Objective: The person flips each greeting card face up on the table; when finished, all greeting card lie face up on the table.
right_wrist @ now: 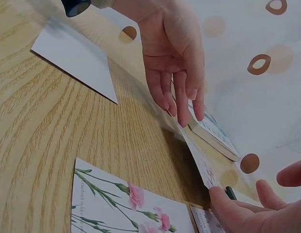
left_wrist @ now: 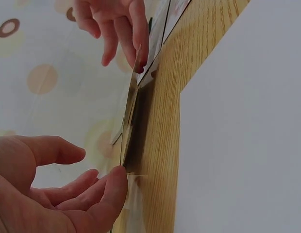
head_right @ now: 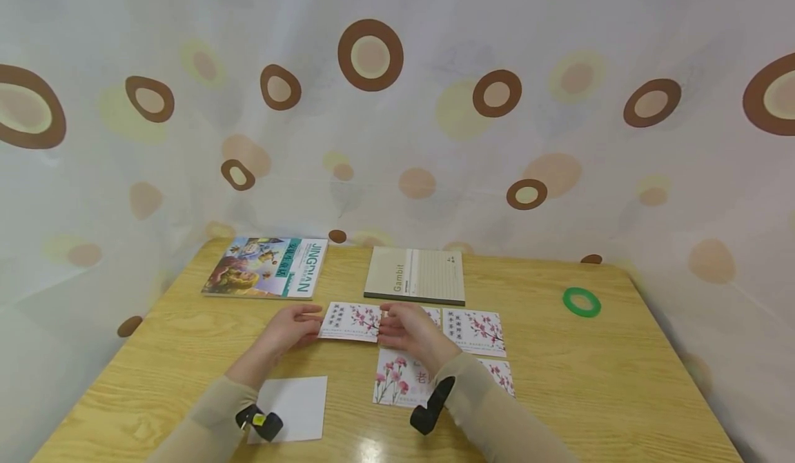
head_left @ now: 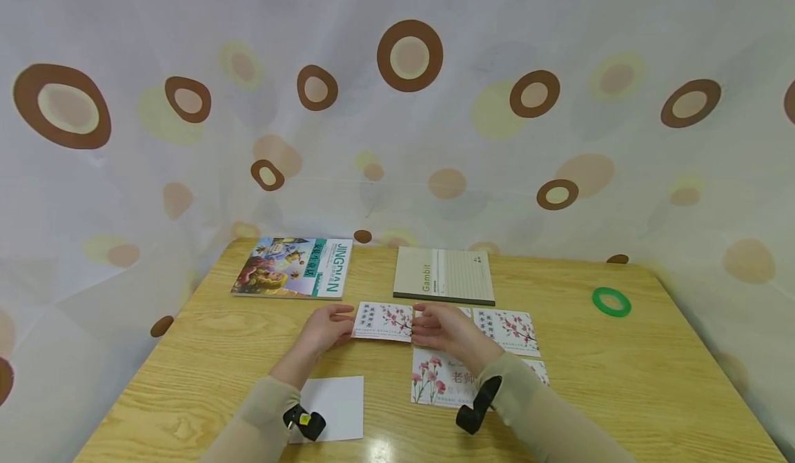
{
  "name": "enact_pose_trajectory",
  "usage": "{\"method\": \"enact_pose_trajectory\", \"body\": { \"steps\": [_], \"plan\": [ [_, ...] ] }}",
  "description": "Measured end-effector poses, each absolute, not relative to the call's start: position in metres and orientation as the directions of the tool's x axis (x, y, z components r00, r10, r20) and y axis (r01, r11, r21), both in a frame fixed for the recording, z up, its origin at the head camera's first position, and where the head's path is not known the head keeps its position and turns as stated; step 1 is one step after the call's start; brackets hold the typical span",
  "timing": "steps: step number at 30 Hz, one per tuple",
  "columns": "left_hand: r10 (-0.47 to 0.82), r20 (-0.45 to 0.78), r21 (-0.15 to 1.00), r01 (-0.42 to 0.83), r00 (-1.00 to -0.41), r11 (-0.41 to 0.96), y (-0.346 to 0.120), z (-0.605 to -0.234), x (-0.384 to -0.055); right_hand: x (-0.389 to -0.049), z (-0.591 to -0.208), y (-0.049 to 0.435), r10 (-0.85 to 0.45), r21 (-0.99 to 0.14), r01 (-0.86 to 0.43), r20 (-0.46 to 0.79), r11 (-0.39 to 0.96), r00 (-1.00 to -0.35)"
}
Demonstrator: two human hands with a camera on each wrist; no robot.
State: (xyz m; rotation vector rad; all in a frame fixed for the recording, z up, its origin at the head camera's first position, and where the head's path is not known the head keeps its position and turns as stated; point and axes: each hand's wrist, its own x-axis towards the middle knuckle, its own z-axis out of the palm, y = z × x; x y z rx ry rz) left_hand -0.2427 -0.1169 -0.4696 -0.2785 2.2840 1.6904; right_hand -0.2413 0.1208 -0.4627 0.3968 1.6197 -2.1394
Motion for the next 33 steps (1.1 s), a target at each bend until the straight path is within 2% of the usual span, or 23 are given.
{"method": "enact_pose_trajectory", "body": {
  "steps": [14, 23, 33],
  "plan": [
    [0.018, -0.362, 0.898, -0.344, -0.932, 0.276, -0.1191, -0.4681, -0.2410, -0.2398, -0.4557, 0.1227, -0.203, -0.826, 0.524, -0.488, -0.206, -0.849],
    [0.029, -0.373, 0.893, -0.350, -0.928, 0.284, -0.1196, -0.4665, -0.2411, -0.2414, -0.4548, 0.1243, -0.238, -0.847, 0.516, -0.479, -0.129, -0.845],
    [0.030, -0.363, 0.901, -0.342, -0.931, 0.266, -0.1229, -0.4676, -0.2388, -0.2415, -0.4558, 0.1273, -0.233, -0.842, 0.521, -0.483, -0.142, -0.844]
  ]
}}
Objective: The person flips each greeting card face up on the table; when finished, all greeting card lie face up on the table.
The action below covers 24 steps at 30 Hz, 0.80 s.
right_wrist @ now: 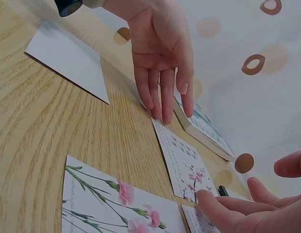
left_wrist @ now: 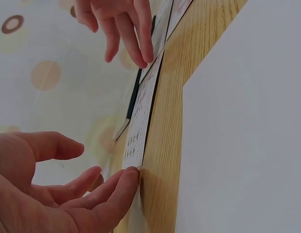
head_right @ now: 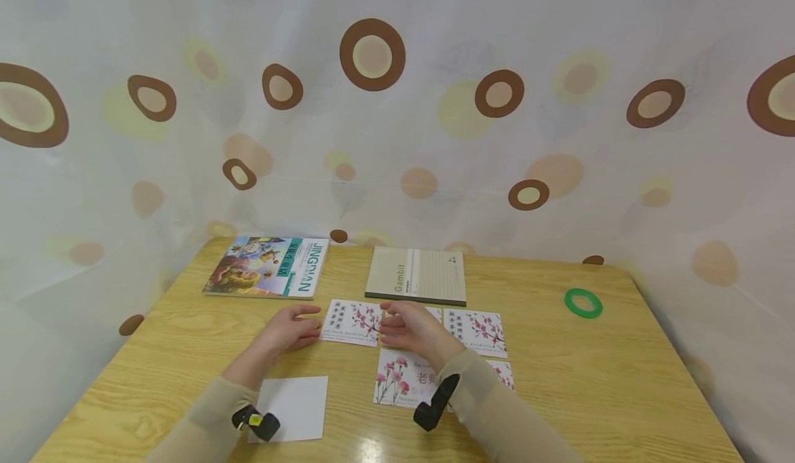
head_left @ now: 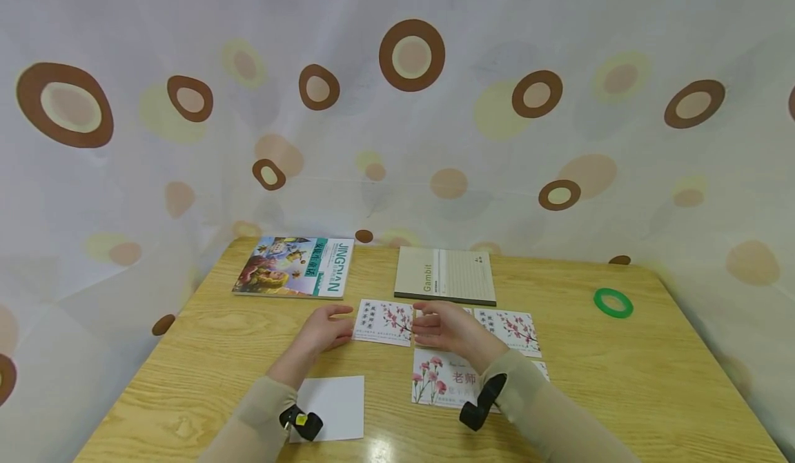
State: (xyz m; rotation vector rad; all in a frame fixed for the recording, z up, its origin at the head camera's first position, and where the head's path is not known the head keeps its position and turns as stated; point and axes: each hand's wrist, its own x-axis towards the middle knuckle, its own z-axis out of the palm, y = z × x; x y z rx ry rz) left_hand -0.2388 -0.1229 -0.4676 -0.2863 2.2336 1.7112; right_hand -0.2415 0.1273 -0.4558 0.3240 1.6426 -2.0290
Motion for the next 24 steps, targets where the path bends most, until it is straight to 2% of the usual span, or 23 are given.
{"method": "enact_pose_trajectory", "body": {
  "steps": [8, 13, 24],
  "plan": [
    [0.109, -0.370, 0.901, -0.328, -0.923, 0.283, -0.138, -0.463, -0.232, -0.231, -0.457, 0.129, -0.285, -0.844, 0.516, -0.463, -0.150, -0.840],
    [0.103, -0.374, 0.891, -0.327, -0.922, 0.314, -0.150, -0.461, -0.228, -0.223, -0.456, 0.127, -0.309, -0.839, 0.522, -0.461, -0.156, -0.832],
    [0.118, -0.384, 0.873, -0.319, -0.916, 0.368, -0.164, -0.462, -0.213, -0.208, -0.460, 0.117, -0.375, -0.865, 0.495, -0.434, -0.081, -0.819]
  ]
}}
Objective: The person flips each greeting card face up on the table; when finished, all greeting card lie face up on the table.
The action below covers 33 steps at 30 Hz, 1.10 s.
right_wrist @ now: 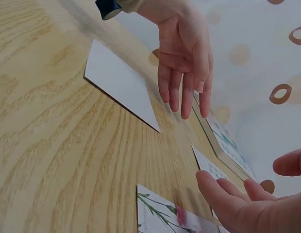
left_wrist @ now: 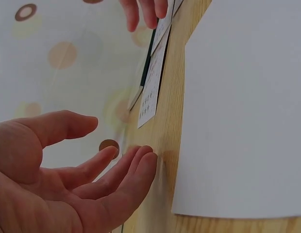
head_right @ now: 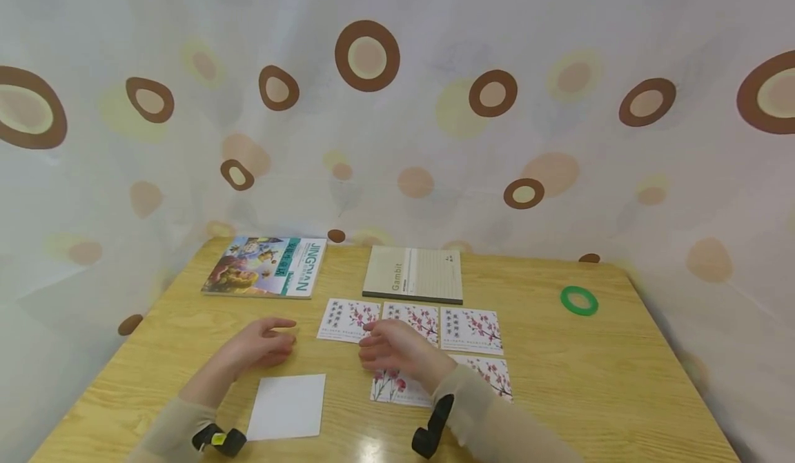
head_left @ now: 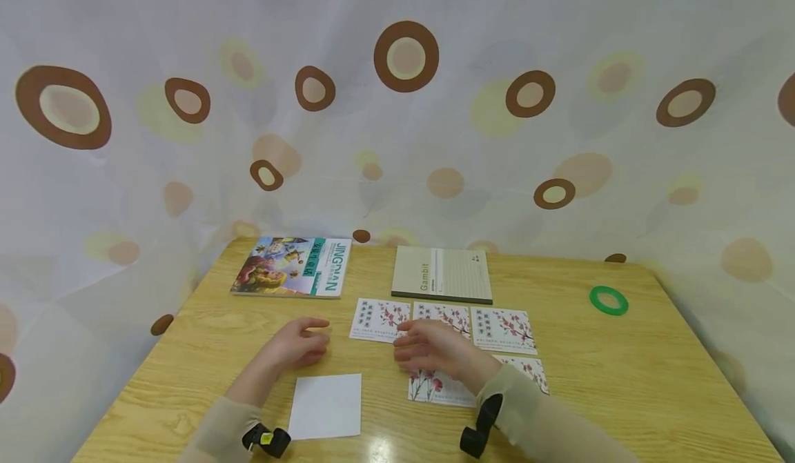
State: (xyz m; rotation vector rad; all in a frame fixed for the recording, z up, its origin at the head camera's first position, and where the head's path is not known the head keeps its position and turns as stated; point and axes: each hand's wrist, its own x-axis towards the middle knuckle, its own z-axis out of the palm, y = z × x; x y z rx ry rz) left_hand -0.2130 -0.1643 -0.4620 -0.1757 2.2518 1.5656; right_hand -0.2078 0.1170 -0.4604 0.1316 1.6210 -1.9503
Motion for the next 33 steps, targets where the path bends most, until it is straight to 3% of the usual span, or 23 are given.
{"method": "enact_pose_trajectory", "body": {
  "steps": [7, 17, 33],
  "plan": [
    [0.161, -0.371, 0.889, -0.299, -0.915, 0.348, -0.175, -0.463, -0.203, -0.201, -0.463, 0.108, -0.412, -0.871, 0.490, -0.435, -0.032, -0.801],
    [0.153, -0.358, 0.844, -0.249, -0.921, 0.475, -0.183, -0.459, -0.192, -0.190, -0.464, 0.098, -0.477, -0.862, 0.506, -0.448, 0.007, -0.756],
    [0.088, -0.409, 0.809, -0.317, -0.908, 0.494, -0.197, -0.458, -0.178, -0.175, -0.465, 0.082, -0.505, -0.861, 0.507, -0.459, 0.049, -0.731]
  ]
}}
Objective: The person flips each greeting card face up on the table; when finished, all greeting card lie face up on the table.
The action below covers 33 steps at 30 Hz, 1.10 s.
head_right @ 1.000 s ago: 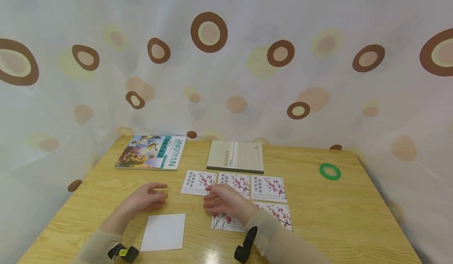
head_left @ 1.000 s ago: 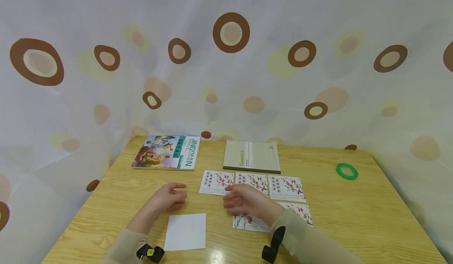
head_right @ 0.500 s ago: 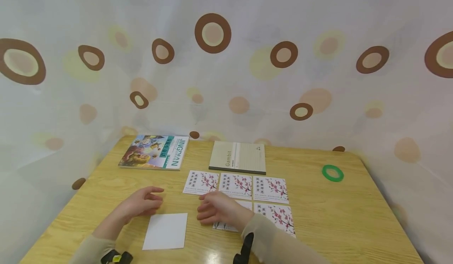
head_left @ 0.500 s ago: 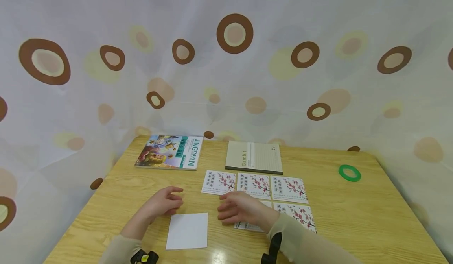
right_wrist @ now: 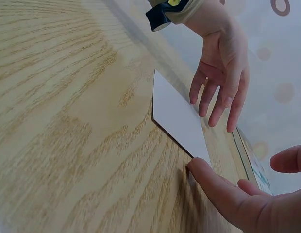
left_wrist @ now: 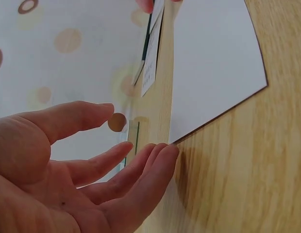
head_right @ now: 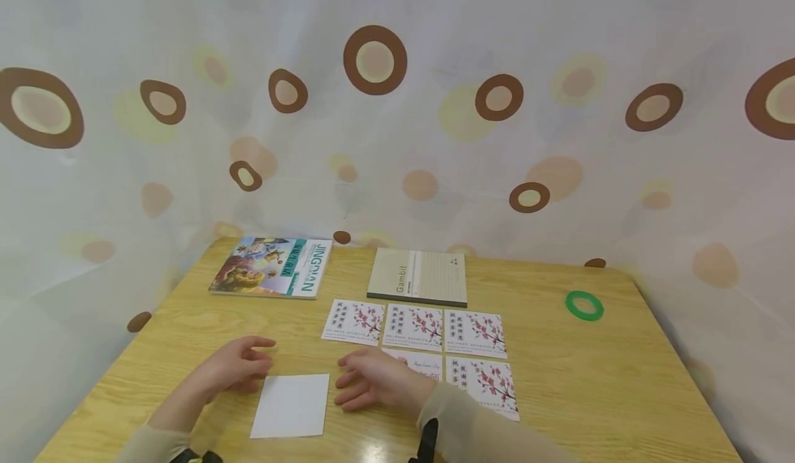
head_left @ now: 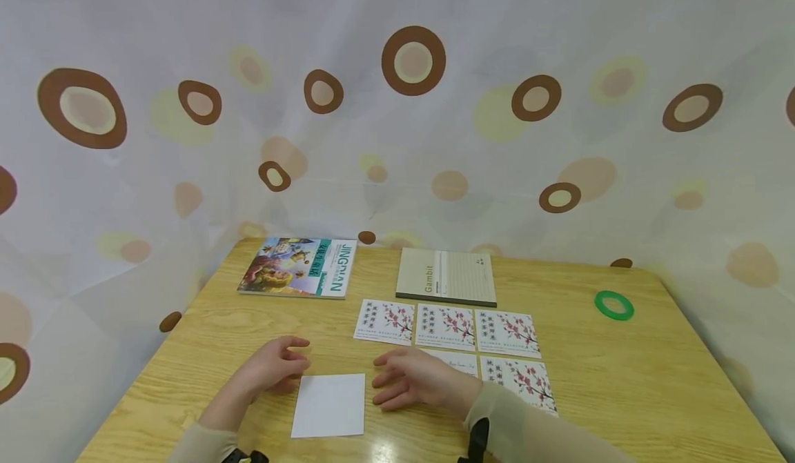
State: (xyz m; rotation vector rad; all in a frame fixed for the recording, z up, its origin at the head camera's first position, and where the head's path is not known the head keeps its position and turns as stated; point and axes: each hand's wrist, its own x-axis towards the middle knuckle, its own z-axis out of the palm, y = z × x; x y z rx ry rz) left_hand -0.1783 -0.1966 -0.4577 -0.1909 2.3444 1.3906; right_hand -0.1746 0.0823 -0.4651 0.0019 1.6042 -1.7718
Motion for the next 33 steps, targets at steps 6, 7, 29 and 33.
{"method": "enact_pose_trajectory", "body": {
  "steps": [6, 7, 29, 33],
  "plan": [
    [0.100, -0.414, 0.831, -0.331, -0.905, 0.448, -0.196, -0.458, -0.171, -0.174, -0.467, 0.080, -0.498, -0.851, 0.524, -0.466, 0.029, -0.731],
    [0.104, -0.412, 0.835, -0.329, -0.905, 0.441, -0.195, -0.458, -0.170, -0.174, -0.467, 0.080, -0.500, -0.852, 0.522, -0.464, 0.028, -0.731],
    [0.103, -0.371, 0.872, -0.309, -0.923, 0.380, -0.185, -0.464, -0.180, -0.182, -0.464, 0.082, -0.437, -0.891, 0.454, -0.412, 0.010, -0.799],
    [0.098, -0.352, 0.880, -0.293, -0.931, 0.373, -0.183, -0.463, -0.182, -0.186, -0.461, 0.086, -0.412, -0.897, 0.442, -0.403, 0.001, -0.817]
  ]
}}
